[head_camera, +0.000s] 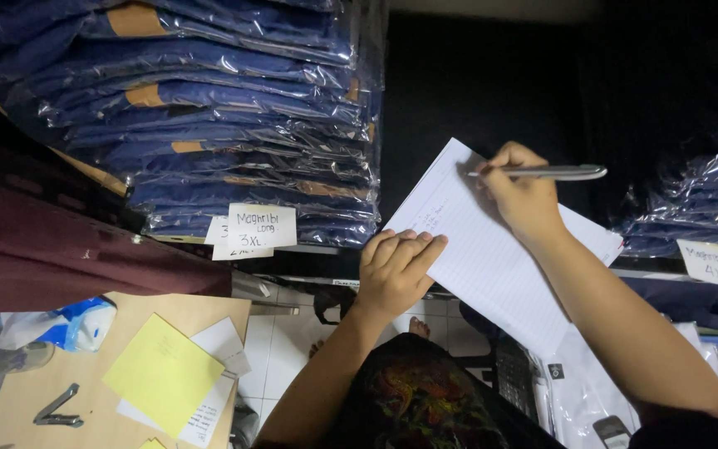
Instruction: The person is performing an inventory check in a storage area, reading labels on stacks of packaged blue garments and recording the sizes and quantities on a notepad.
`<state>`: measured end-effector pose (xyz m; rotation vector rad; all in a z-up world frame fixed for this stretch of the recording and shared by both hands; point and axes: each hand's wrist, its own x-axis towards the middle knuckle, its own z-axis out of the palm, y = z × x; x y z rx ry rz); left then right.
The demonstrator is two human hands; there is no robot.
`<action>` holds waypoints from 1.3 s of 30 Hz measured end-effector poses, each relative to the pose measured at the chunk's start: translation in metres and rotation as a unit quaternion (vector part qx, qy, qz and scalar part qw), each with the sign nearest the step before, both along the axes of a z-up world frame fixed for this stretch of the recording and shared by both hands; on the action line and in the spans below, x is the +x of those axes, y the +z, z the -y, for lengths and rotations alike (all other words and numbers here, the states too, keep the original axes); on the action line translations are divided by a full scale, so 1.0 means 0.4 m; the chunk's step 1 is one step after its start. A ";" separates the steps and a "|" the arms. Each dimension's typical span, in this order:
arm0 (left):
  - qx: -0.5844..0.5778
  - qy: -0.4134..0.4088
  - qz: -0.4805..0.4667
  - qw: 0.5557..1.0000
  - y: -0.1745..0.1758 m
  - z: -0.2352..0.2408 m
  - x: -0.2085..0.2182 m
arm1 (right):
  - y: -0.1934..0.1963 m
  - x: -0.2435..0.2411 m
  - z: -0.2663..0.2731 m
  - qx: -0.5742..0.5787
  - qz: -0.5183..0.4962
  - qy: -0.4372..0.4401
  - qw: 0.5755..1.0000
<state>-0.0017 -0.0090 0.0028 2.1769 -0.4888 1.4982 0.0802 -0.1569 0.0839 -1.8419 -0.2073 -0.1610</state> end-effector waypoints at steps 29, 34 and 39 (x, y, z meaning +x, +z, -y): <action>0.093 -0.114 -0.179 0.973 0.081 -0.096 -0.102 | -0.020 -0.018 -0.002 0.052 -0.075 0.006 0.996; 0.113 -0.106 -0.166 0.974 0.087 -0.102 -0.107 | -0.009 -0.029 -0.006 0.023 -0.065 0.005 0.998; 0.145 -0.091 -0.168 0.971 0.068 -0.104 -0.102 | -0.019 -0.022 -0.004 0.050 -0.067 0.008 0.997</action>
